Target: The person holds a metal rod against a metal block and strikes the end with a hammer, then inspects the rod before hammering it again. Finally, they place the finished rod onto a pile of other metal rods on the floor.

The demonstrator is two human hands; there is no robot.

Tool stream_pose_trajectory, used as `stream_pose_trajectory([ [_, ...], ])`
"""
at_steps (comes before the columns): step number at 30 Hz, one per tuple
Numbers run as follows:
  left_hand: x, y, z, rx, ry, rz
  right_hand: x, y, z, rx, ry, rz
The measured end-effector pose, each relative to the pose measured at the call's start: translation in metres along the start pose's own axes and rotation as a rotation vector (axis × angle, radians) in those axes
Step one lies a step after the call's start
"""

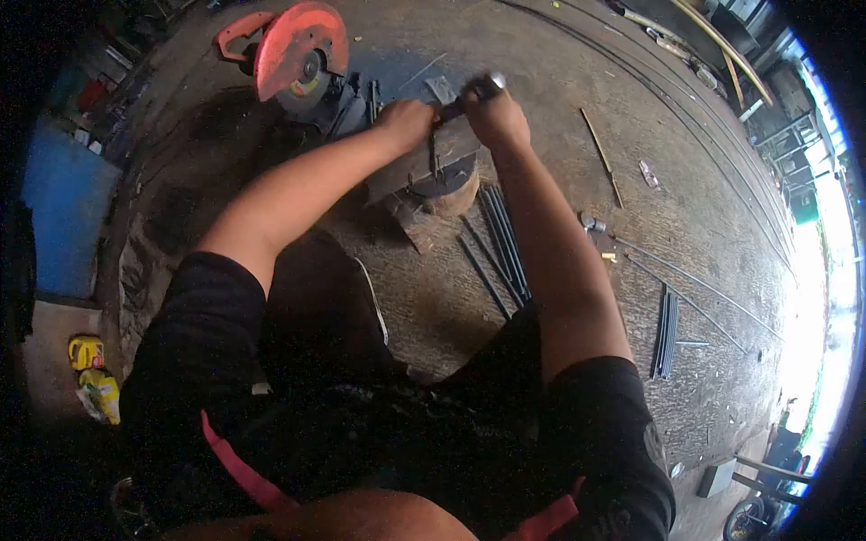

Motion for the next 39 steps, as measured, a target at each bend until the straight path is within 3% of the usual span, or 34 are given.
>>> stream_pose_trajectory([
  [1, 0.002, 0.001, -0.002, 0.102, 0.045, -0.066, 0.003, 0.007, -0.001, -0.011, 0.012, -0.016],
  [3, -0.004, -0.008, -0.009, 0.103, 0.012, -0.106, -0.022, 0.005, 0.012, 0.202, 0.199, 0.315],
  [7, 0.000, -0.006, -0.009, 0.125, -0.066, -0.187, -0.030, 0.009, 0.010, 0.226, 0.218, 0.311],
  [9, 0.004, -0.003, -0.007, 0.136, -0.097, -0.233, -0.031, 0.019, 0.012, 0.004, 0.187, 0.156],
  [10, 0.005, -0.004, -0.006, 0.138, -0.136, -0.246, -0.034, 0.024, 0.015, 0.003, 0.187, 0.156],
  [22, 0.021, -0.004, 0.009, 0.126, -0.259, -0.277, -0.056, 0.028, 0.020, 0.119, 0.275, 0.376],
  [27, 0.014, 0.003, 0.012, 0.184, -0.210, -0.239, -0.020, 0.002, -0.021, 0.197, 0.479, 0.310],
  [29, 0.014, 0.004, 0.018, 0.223, -0.200, -0.265, -0.008, 0.022, -0.038, 0.076, 0.545, 0.176],
  [31, 0.019, 0.005, 0.024, 0.205, -0.224, -0.248, 0.022, 0.015, -0.071, 0.061, 0.650, 0.162],
  [34, 0.016, 0.006, 0.024, 0.193, -0.241, -0.223, 0.058, -0.012, -0.108, -0.051, 0.811, -0.021],
  [37, 0.012, 0.006, 0.016, 0.193, -0.244, -0.250, 0.047, -0.003, -0.084, -0.082, 0.654, 0.031],
  [39, 0.007, 0.004, 0.007, 0.186, -0.250, -0.274, 0.018, 0.010, -0.029, -0.092, 0.163, 0.047],
])
Point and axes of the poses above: each hand's wrist, its own y-axis towards the middle knuckle, its own z-axis out of the palm, x = y × z, the point moved 6 cm from there along y, towards the middle knuckle, and after that the axes turned 15 degrees about z, right-handed, at the moved point
